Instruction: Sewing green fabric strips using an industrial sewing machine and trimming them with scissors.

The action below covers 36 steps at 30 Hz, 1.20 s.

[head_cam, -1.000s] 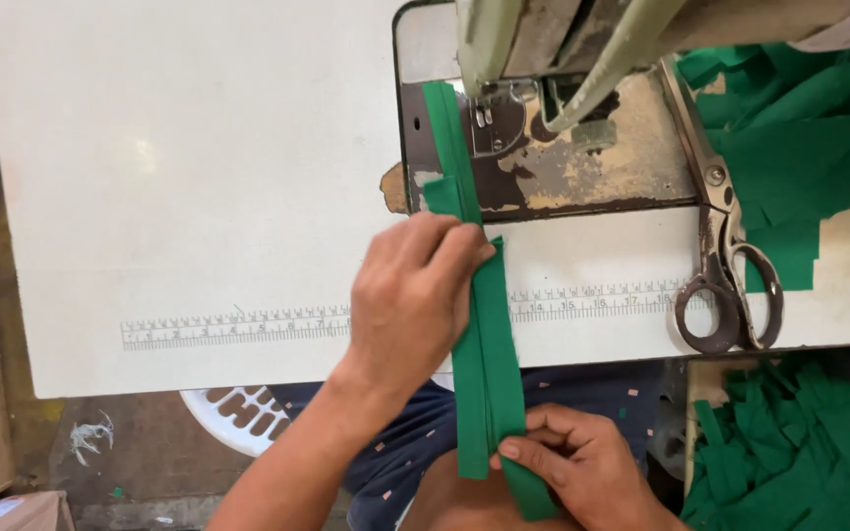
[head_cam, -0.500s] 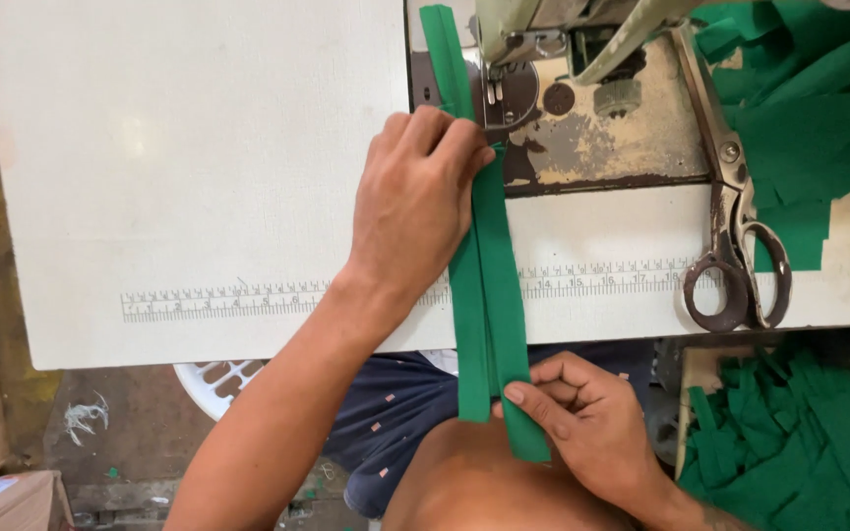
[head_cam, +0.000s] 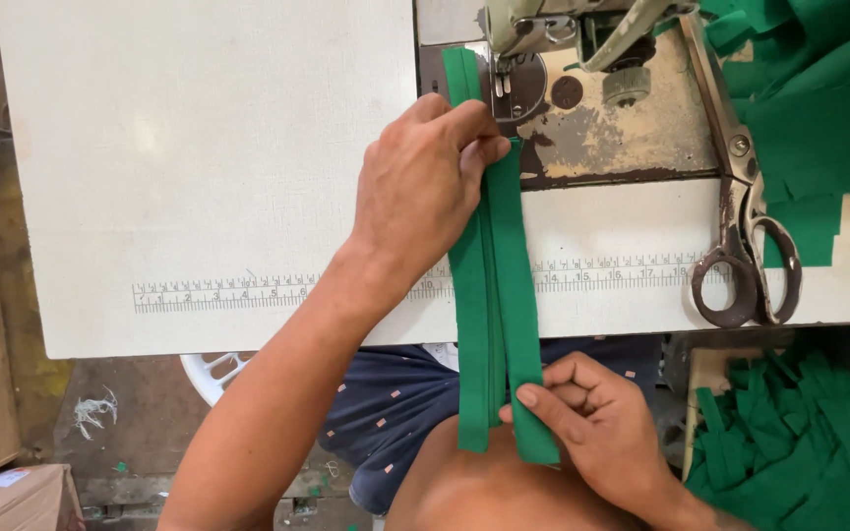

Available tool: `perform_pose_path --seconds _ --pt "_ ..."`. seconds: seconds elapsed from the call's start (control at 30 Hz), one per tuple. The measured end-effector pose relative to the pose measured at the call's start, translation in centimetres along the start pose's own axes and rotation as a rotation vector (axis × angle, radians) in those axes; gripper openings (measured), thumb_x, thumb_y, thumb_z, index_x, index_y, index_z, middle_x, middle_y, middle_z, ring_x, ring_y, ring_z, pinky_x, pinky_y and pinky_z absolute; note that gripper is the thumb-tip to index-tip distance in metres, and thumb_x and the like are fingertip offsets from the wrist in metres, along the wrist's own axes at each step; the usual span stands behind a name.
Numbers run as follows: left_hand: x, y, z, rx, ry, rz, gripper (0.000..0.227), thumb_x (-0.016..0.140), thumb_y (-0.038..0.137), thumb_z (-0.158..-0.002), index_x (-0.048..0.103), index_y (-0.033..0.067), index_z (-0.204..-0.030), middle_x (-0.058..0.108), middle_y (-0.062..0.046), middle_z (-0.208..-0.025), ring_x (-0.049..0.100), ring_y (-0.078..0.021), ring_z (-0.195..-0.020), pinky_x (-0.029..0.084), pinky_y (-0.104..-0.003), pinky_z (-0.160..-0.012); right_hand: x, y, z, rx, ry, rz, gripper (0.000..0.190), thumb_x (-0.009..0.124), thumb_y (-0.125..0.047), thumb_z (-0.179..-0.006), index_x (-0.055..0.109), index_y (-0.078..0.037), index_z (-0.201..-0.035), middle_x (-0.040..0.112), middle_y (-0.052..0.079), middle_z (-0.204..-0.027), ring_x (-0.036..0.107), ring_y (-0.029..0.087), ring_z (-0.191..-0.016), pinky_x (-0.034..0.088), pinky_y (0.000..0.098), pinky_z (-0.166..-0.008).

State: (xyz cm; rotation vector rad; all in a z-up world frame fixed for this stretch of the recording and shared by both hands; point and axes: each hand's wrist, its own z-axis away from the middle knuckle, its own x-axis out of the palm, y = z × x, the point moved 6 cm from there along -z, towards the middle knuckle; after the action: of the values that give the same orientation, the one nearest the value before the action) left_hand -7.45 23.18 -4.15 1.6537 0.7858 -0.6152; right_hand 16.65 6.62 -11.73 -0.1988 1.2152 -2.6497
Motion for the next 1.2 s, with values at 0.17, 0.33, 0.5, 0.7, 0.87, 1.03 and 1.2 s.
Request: perform_pose_path --seconds 0.17,0.33,0.5,0.7,0.87,1.03,1.2 --pt "0.6 -0.3 0.7 0.048 0.035 -0.011 0.010 0.074 0.021 -0.107 0.071 0.0153 -0.100 0.058 -0.005 -0.089 0.060 -0.0267 -0.073 0.048 -0.046 -0.055 0.8 1.2 -0.3 0.066 0.033 -0.064 0.013 0.080 -0.006 -0.094 0.073 0.006 -0.090 0.095 0.032 -0.085 0.091 0.029 -0.076 0.070 0.0338 -0.056" --pt "0.6 -0.2 1.2 0.113 0.097 0.021 0.008 0.075 0.017 -0.108 0.071 0.0120 -0.102 0.054 -0.005 -0.093 0.059 -0.0249 -0.072 0.051 -0.044 -0.052 1.2 0.9 0.0 0.073 0.038 -0.006 0.016 0.081 -0.011 -0.091 0.075 0.004 -0.092 0.097 0.029 -0.086 0.094 0.029 -0.080 0.074 0.0361 -0.062" --pt "0.5 0.1 1.4 0.104 0.086 0.014 0.013 0.076 0.018 -0.108 0.064 0.0139 -0.112 0.056 -0.006 -0.103 0.061 -0.0287 -0.078 0.053 -0.046 -0.055 1.5 1.3 -0.4 0.083 0.038 -0.042 0.014 0.081 -0.007 -0.091 0.075 0.005 -0.093 0.096 0.031 -0.088 0.095 0.033 -0.084 0.076 0.0377 -0.066" --pt "0.2 1.6 2.2 0.240 0.142 -0.196 0.017 0.075 0.014 -0.111 0.060 0.0080 -0.105 0.048 -0.010 -0.100 0.052 -0.0279 -0.074 0.052 -0.046 -0.059 1.6 2.0 -1.1 0.071 0.011 -0.055 0.014 0.081 -0.007 -0.091 0.072 0.004 -0.092 0.096 0.030 -0.090 0.095 0.032 -0.086 0.078 0.0368 -0.073" --pt "-1.2 3.0 5.4 0.356 0.051 -0.595 0.049 0.072 0.047 -0.113 0.070 0.0059 -0.141 0.060 -0.008 -0.126 0.055 -0.0272 -0.110 0.052 -0.040 -0.079 -0.1 -5.0 -0.6 0.002 -0.146 0.783 0.039 0.083 -0.052 -0.085 0.086 -0.028 -0.115 0.099 -0.016 -0.112 0.093 0.004 -0.112 0.068 0.0280 -0.092" --pt "-0.7 2.5 6.0 0.350 0.008 -0.665 0.066 0.059 0.061 -0.116 0.062 0.0084 -0.156 0.058 -0.007 -0.141 0.055 -0.0293 -0.120 0.046 -0.042 -0.088 -0.6 -17.0 -0.2 -1.027 0.225 1.256 0.028 0.081 -0.034 -0.102 0.086 -0.014 -0.121 0.086 0.003 -0.117 0.082 0.023 -0.102 0.061 0.0397 -0.081" --pt "-0.8 3.2 4.9 0.330 0.034 -0.620 0.060 0.054 0.057 -0.117 0.062 0.0079 -0.151 0.056 -0.007 -0.143 0.054 -0.0299 -0.126 0.045 -0.043 -0.094 2.0 -18.3 -7.1 -1.359 -0.154 1.372 0.071 0.071 -0.044 -0.109 0.050 -0.003 -0.164 0.047 0.016 -0.172 0.042 0.036 -0.162 0.031 0.0578 -0.136"
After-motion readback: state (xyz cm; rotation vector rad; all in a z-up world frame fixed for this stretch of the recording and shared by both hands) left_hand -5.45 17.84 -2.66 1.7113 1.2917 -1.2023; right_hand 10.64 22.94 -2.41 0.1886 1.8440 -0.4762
